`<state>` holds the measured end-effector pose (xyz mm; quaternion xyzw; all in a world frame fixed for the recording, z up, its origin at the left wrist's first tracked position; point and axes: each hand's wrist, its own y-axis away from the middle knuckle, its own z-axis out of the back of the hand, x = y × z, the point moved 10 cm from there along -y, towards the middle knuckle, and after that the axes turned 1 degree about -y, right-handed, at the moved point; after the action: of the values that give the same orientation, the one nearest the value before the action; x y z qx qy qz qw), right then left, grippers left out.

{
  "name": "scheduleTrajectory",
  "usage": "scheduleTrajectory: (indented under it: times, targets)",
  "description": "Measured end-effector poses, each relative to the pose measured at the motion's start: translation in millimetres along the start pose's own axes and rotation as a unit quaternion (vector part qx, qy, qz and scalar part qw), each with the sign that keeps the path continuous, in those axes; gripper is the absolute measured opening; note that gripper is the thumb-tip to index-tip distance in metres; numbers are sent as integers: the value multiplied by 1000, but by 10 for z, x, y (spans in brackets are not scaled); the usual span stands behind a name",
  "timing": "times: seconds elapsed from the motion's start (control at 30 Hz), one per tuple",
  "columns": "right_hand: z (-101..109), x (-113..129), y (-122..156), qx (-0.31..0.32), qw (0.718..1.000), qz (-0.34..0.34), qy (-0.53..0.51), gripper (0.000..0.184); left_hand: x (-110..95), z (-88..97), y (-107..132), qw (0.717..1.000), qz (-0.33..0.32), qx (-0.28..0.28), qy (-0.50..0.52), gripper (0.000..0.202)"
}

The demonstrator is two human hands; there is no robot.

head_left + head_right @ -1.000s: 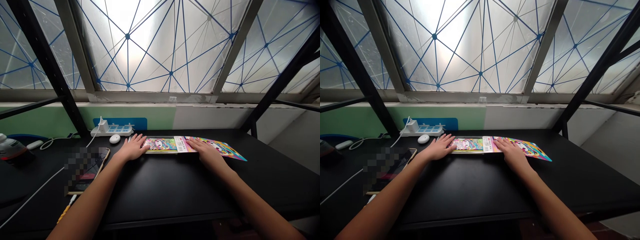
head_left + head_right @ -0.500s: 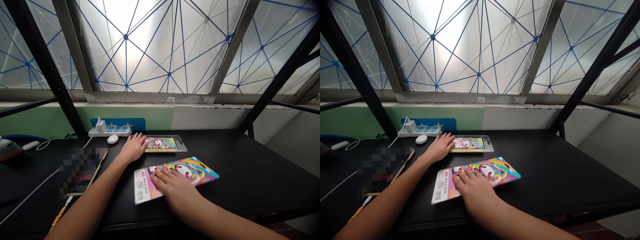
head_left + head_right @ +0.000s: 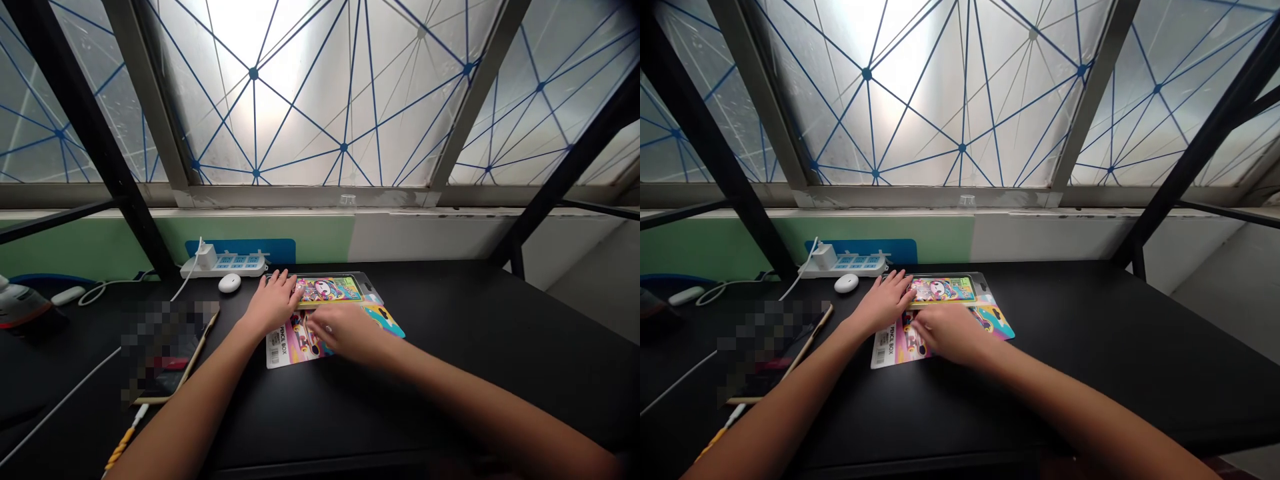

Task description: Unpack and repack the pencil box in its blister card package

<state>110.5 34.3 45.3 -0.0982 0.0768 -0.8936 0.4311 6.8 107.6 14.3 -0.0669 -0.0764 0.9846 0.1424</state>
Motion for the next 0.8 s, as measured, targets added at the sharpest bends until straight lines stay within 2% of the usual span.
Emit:
scheduleTrajectory:
  times: [0.1,0.17,0.23,0.33,0.47,0.63,0.7,0.8]
  targets:
    - [230,-591,-80,-16,995,-101,18,32,-28,-7,11,1000,9,0,3,63]
    - [162,-948,-135,42,991,-126,13,37,-59,-18,27,1000,15,5,4,66]
    - [81,-1224,-177,80,988,-131,1,52,-107,-37,47,1000,13,16,-2,72]
    - [-26,-1462,-229,110,985,-128,-20,67,-175,-73,74,999,-2,35,-11,79]
    - [-61,-1545,-311,114,984,-131,-33,65,-174,-63,88,999,3,41,1,83]
    - [33,-1461,-244,49,988,-143,-18,61,-141,112,87,999,2,7,31,73]
    - [72,-1394,-131,4,989,-146,-14,60,-116,252,92,999,-3,-37,26,68]
    - [204,-1266,48,-116,985,-125,-31,53,-58,431,107,995,-6,-103,10,72]
